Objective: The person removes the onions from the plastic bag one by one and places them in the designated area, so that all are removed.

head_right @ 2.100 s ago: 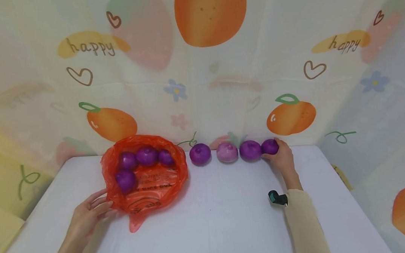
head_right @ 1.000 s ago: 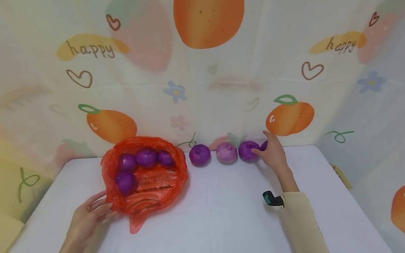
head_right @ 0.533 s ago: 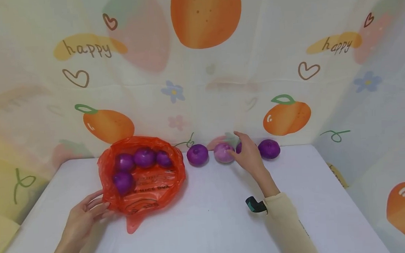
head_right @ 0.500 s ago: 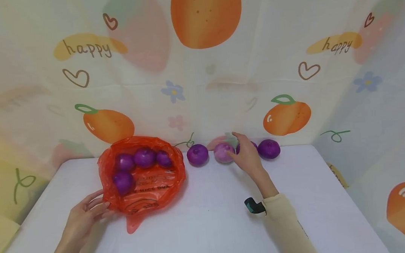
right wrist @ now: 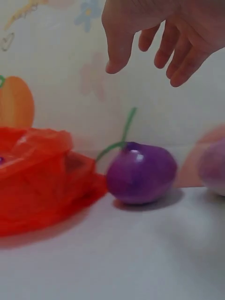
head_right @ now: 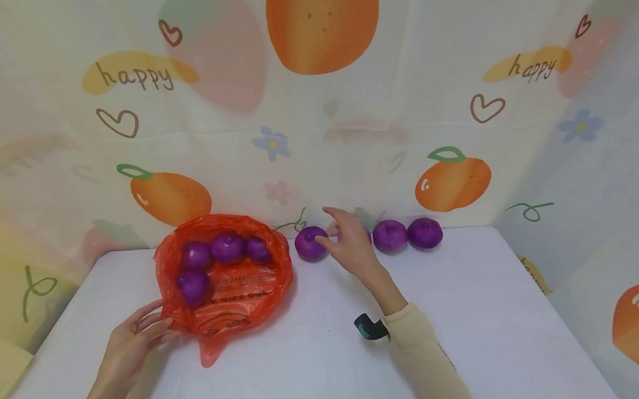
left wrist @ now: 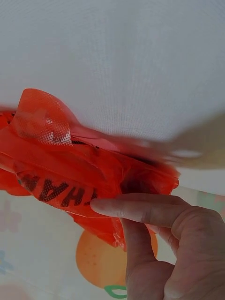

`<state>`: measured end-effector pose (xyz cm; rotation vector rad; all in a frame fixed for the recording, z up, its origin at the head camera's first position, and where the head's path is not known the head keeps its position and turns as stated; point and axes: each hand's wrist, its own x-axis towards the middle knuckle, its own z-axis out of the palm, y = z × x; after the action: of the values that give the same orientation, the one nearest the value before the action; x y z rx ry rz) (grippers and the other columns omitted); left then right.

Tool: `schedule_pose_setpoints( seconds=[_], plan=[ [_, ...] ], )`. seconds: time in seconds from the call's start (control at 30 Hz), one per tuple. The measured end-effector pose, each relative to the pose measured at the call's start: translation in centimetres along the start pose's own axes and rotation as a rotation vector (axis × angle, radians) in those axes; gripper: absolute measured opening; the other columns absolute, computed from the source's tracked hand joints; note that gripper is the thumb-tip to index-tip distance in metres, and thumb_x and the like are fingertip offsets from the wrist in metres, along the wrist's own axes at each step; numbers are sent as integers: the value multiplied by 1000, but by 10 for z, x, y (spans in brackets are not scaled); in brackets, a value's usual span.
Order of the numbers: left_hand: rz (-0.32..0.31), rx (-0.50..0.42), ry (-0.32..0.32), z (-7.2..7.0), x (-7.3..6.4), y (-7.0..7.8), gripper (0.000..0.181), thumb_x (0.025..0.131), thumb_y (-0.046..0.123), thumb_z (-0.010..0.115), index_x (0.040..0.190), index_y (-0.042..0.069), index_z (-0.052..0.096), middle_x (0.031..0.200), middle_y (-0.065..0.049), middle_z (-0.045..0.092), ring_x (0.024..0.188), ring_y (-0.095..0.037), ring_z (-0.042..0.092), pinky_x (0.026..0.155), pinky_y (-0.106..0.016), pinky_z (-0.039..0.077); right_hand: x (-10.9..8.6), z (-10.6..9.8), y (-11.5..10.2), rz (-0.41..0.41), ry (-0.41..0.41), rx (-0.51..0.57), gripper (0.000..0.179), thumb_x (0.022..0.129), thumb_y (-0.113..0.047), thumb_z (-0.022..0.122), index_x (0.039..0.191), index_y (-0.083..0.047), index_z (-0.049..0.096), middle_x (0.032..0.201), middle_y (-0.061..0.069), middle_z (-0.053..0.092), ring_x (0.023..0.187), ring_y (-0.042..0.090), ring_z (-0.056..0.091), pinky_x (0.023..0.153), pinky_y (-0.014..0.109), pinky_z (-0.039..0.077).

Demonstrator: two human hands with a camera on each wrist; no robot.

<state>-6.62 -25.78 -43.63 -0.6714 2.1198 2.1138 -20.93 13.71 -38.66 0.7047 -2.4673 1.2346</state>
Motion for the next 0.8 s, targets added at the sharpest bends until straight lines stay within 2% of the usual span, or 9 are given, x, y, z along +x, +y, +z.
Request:
schedule_pose_setpoints(
  seconds=[0.07,0.17,0.23,0.3,0.4,0.53,0.67,0.8],
  plan=[
    [-4,0,3,0,0,0,61,96,2,57,151,2,29,99,9,66,82,-11,70,80,-30,58,2,9,-10,-26,-20,16,61,84,-12,78,137,1,51,121,18,63,108,36,63,97,50,50],
    [0,-1,2,-1,-1,0,61,96,2,57,151,2,30,98,9,66,83,-11,70,80,-30,58,4,20,-24,-60,-54,32,59,85,-12,77,136,1,52,134,18,56,117,36,59,99,47,49],
    [7,0,0,-1,-2,0,61,96,3,57,151,2,30,97,9,66,83,-11,70,80,-29,58,7,28,-32,-73,-66,43,58,85,-12,77,136,0,52,137,17,55,122,34,56,102,46,47],
    [15,-7,-1,-2,-2,-1,61,96,2,58,151,2,30,95,10,66,82,-10,70,80,-29,58,10,35,-39,-78,-68,45,58,85,-12,77,136,0,53,137,16,55,121,32,56,104,44,45],
    [17,-12,1,-2,-2,0,61,96,1,58,150,1,30,94,10,66,82,-10,70,80,-29,58,14,43,-48,-74,-73,47,59,85,-15,78,137,-2,53,137,14,55,113,31,60,99,44,50],
    [-14,13,8,-3,-2,0,63,96,3,59,151,1,29,97,8,66,81,-10,70,78,-28,58,17,56,-59,-72,-124,58,60,86,-20,76,138,-4,51,138,12,54,112,29,61,95,41,53],
    [-27,20,8,-3,-1,-1,64,95,3,60,151,1,28,98,7,66,82,-10,70,78,-28,58,18,73,-70,-95,-181,82,59,87,-19,75,138,-1,50,138,13,54,125,28,53,105,40,45],
    [-34,19,11,-1,0,-1,65,96,4,60,152,2,28,100,6,66,82,-10,70,78,-28,58,15,93,-77,-102,-240,54,60,87,-19,75,139,-4,50,141,9,53,132,24,47,112,36,37]
  ],
)
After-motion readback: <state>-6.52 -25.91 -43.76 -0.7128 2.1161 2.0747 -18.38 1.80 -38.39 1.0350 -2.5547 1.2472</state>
